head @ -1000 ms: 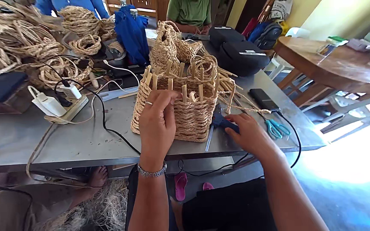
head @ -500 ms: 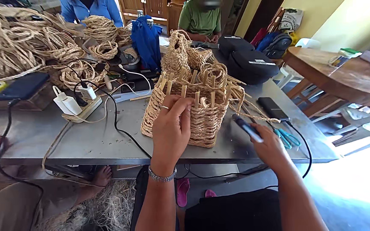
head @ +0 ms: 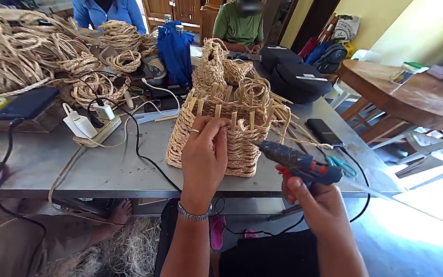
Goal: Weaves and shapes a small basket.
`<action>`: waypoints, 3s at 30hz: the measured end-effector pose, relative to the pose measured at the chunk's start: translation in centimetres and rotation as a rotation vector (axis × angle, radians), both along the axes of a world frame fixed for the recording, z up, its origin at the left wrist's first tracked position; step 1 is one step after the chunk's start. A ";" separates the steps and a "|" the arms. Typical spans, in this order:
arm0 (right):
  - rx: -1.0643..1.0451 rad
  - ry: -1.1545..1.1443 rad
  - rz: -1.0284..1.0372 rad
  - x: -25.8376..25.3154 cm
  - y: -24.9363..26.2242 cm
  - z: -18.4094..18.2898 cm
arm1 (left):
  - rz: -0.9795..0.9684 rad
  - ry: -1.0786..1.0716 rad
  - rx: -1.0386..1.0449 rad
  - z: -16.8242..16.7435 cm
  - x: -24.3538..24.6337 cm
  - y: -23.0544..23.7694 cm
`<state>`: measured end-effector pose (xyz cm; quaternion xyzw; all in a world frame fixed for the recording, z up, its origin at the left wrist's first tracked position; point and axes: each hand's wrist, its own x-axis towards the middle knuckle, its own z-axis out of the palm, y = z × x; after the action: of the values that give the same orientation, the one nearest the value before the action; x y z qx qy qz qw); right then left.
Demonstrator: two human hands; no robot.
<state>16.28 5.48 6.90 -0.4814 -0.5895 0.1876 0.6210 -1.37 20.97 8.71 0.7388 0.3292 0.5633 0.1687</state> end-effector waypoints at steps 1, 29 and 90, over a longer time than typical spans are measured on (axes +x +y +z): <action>0.021 -0.020 -0.014 -0.5 0.3 -0.1 | 0.001 0.002 0.000 0.0 0.0 0.0; -0.101 -0.272 -0.126 1.6 4.3 1.1 | -0.027 0.044 -0.004 0.0 -0.4 0.4; 0.238 -0.745 -0.351 -2.9 9.3 5.7 | 0.023 -0.061 -0.058 -0.5 0.8 -0.2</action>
<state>13.39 14.82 12.65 -0.5340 -0.7004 -0.1770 0.4393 -0.56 20.81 8.23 0.7121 0.3488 0.5777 0.1937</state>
